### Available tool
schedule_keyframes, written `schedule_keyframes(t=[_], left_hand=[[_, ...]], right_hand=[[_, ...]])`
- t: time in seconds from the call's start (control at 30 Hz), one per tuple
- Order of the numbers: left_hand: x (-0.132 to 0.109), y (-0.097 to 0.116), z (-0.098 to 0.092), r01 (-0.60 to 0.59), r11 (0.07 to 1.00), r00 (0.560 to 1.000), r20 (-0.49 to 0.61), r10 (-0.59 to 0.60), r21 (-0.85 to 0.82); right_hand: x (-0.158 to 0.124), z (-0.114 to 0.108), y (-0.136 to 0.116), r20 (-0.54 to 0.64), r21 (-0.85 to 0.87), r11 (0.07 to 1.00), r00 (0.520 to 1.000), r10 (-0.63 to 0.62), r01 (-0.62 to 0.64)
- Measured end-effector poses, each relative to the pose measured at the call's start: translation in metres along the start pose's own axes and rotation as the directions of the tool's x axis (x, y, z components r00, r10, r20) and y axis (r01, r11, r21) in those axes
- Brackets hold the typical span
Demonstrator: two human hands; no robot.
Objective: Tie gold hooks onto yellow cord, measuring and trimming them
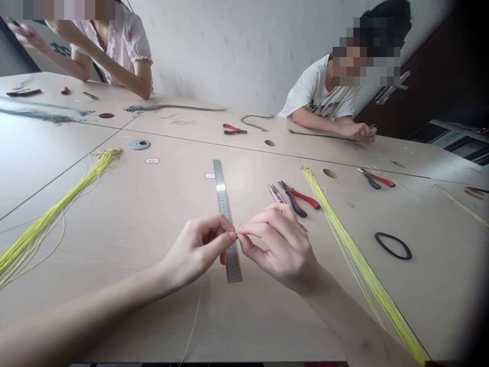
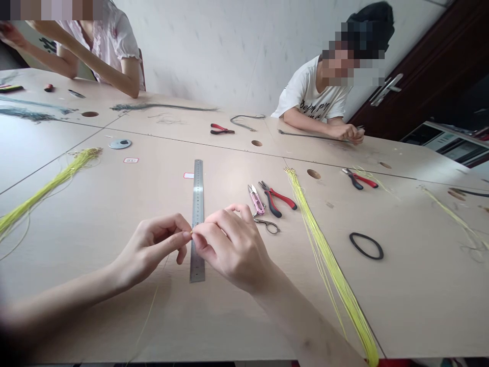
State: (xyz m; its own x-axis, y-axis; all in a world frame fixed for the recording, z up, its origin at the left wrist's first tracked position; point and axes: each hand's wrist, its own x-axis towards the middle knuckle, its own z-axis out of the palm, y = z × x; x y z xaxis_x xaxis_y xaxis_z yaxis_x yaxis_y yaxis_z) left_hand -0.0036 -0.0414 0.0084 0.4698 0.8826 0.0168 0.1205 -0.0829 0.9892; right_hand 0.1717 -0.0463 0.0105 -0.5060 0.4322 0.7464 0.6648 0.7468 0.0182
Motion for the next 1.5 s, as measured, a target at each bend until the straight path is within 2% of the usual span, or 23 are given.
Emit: schedule_keyframes(t=[0.5,0.77,0.83,0.9,1.0,1.07,1.2,1.33,1.5], left_hand=[[0.000,-0.001,0.002,-0.023,0.998,0.999,0.024,0.021,0.063],[0.000,-0.001,0.002,-0.038,0.995,0.999,0.014,0.037,0.090],[0.000,-0.001,0.002,-0.046,0.995,0.999,-0.001,0.046,0.094],[0.000,-0.001,0.002,-0.055,0.994,0.998,-0.022,0.057,0.100],[-0.001,-0.002,0.002,-0.073,0.990,0.995,-0.054,0.080,0.119],[-0.002,-0.002,0.002,-0.082,0.987,0.994,-0.066,0.092,0.137],[-0.002,-0.004,0.003,-0.113,0.974,0.989,-0.070,0.129,0.197],[-0.001,-0.006,0.003,-0.150,0.950,0.982,-0.073,0.176,0.273],[-0.001,-0.007,0.003,-0.152,0.943,0.981,-0.068,0.180,0.295]], right_hand=[[0.003,0.002,-0.003,0.045,0.045,0.999,0.999,0.025,-0.027],[0.004,0.000,-0.006,0.024,0.064,0.996,0.998,0.063,-0.064],[0.005,-0.001,-0.007,0.011,0.122,0.986,0.994,0.110,-0.110],[0.005,-0.002,-0.008,0.032,0.226,0.951,0.977,0.210,-0.212],[0.005,-0.004,-0.009,0.156,0.384,0.825,0.909,0.385,-0.415],[0.004,-0.005,-0.010,0.231,0.436,0.748,0.866,0.443,-0.500],[0.004,-0.006,-0.011,0.274,0.472,0.699,0.843,0.463,-0.537],[0.005,-0.006,-0.012,0.290,0.465,0.705,0.845,0.450,-0.535],[0.005,-0.005,-0.012,0.288,0.454,0.722,0.853,0.436,-0.522]])
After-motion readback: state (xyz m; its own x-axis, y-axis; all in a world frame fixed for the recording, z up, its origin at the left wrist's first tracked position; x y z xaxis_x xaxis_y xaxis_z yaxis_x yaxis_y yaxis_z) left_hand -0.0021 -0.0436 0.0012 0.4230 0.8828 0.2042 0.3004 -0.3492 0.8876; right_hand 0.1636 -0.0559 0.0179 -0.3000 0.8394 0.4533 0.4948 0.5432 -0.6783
